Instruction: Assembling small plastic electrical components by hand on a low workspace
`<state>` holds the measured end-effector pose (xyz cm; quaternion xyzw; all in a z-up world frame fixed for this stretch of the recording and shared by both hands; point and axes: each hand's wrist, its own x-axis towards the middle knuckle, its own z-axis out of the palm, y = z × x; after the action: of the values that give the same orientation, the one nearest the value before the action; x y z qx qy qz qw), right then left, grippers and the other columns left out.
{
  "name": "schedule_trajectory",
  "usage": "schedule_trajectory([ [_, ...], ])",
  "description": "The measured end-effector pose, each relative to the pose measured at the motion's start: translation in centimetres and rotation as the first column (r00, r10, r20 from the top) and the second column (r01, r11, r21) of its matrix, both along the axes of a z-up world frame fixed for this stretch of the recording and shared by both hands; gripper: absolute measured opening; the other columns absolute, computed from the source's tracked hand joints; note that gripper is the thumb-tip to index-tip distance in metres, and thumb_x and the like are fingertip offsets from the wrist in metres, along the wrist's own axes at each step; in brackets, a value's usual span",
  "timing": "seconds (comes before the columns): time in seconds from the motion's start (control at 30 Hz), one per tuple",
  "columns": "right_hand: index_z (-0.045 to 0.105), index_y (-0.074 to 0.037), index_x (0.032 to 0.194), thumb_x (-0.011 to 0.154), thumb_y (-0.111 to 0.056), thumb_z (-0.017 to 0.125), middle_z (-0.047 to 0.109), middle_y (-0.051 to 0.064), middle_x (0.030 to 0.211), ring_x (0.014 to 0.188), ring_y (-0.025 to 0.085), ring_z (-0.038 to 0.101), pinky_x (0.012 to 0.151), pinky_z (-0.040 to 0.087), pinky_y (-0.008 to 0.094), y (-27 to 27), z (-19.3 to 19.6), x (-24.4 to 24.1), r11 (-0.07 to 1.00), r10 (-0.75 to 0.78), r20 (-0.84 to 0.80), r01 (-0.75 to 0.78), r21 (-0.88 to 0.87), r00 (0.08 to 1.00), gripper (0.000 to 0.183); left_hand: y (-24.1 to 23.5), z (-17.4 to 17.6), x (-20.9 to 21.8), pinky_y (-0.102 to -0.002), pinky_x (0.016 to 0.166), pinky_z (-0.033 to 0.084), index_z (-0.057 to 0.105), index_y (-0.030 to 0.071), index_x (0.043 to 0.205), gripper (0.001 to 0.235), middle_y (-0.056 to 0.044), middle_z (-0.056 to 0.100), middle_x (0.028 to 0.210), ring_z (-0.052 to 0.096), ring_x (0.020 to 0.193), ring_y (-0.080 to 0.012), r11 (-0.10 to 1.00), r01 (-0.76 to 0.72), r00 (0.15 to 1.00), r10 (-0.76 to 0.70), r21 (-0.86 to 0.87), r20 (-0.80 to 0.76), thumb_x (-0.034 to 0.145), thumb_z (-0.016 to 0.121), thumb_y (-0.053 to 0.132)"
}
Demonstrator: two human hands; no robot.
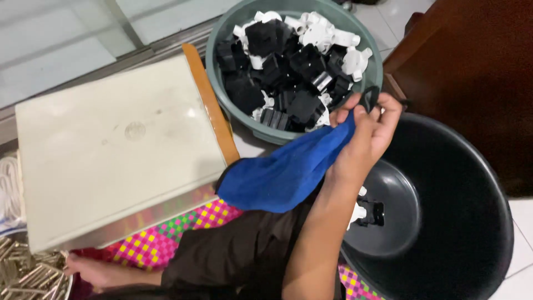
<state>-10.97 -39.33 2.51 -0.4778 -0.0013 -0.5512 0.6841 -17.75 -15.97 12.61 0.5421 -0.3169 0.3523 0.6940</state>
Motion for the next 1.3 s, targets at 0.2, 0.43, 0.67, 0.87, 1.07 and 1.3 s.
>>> schedule_trajectory([
  [0.2, 0.039, -0.006, 0.119, 0.100, 0.001, 0.048, 0.062, 0.025, 0.099, 0.065, 0.024, 0.062, 0.058, 0.053, 0.031, -0.1, -1.1, 1.6, 0.974, -0.169, -0.168, 0.138, -0.180, 0.971, 0.023, -4.3, -1.0, 6.8, -0.048, 0.084, 0.062, 0.066, -0.007, 0.087, 0.042, -0.029, 0.067, 0.094, 0.069, 0.090, -0.0440, 0.993, 0.017, 1.000, -0.019, 0.117, 0.015, 0.088, 0.054, 0.034],
  [0.43, 0.043, -0.005, 0.117, 0.101, 0.003, 0.046, 0.067, 0.020, 0.102, 0.064, 0.018, 0.063, 0.066, 0.052, 0.028, -0.6, -2.9, 3.4, 0.944, -0.228, -0.341, 0.121, -0.306, 0.912, 0.018, -12.3, -7.7, 19.7, -0.059, 0.092, 0.048, 0.053, 0.003, 0.128, 0.035, -0.023, 0.050, 0.129, 0.055, 0.114, -0.0479, 0.711, 0.152, 0.983, -0.035, 0.687, -0.181, 0.094, 0.060, 0.008],
  [0.67, 0.057, -0.004, 0.110, 0.095, 0.000, 0.056, 0.070, 0.013, 0.089, 0.059, 0.017, 0.056, 0.065, 0.050, 0.033, -0.9, -4.7, 5.0, 0.938, -0.288, -0.526, 0.124, -0.325, 0.800, 0.016, -16.9, -16.8, 26.4, -0.058, 0.089, 0.043, 0.052, 0.017, 0.130, 0.046, -0.019, 0.049, 0.131, 0.055, 0.114, -0.0427, 0.099, 0.049, 0.972, 0.223, 0.994, -0.070, 0.088, 0.071, 0.025],
  [0.87, 0.060, -0.007, 0.106, 0.092, 0.000, 0.056, 0.070, 0.009, 0.083, 0.056, 0.015, 0.054, 0.063, 0.048, 0.029, -0.7, -4.3, 5.1, 0.950, -0.278, -0.544, 0.143, -0.278, 0.792, 0.015, -15.6, -17.1, 25.8, -0.053, 0.082, 0.048, 0.059, 0.010, 0.120, 0.034, -0.021, 0.053, 0.125, 0.059, 0.107, -0.0394, 0.174, -0.110, 0.979, 0.190, 0.978, 0.077, 0.090, 0.070, 0.022],
  [1.07, 0.059, -0.004, 0.110, 0.091, 0.003, 0.054, 0.069, 0.012, 0.090, 0.060, 0.016, 0.056, 0.066, 0.050, 0.030, 0.1, -3.8, 5.1, 0.955, -0.209, -0.519, 0.060, -0.290, 0.829, 0.021, -9.2, -11.7, 23.4, -0.054, 0.086, 0.050, 0.053, 0.004, 0.099, 0.021, -0.027, 0.049, 0.123, 0.057, 0.110, -0.0497, 0.560, 0.223, 0.960, 0.016, 0.798, -0.280, 0.099, 0.060, 0.024],
  [1.3, 0.070, -0.004, 0.108, 0.090, 0.004, 0.061, 0.063, 0.014, 0.105, 0.097, 0.029, 0.065, 0.090, 0.050, 0.040, 4.6, 0.3, 5.6, 0.840, -0.200, -0.465, -0.092, -0.534, 0.862, 0.022, 2.4, -11.8, 19.7, -0.033, 0.093, 0.049, 0.045, 0.004, 0.088, 0.026, -0.017, 0.051, 0.133, 0.055, 0.113, -0.0228, 0.833, 0.538, 0.688, -0.342, 0.133, -0.640, 0.094, 0.065, 0.018],
])
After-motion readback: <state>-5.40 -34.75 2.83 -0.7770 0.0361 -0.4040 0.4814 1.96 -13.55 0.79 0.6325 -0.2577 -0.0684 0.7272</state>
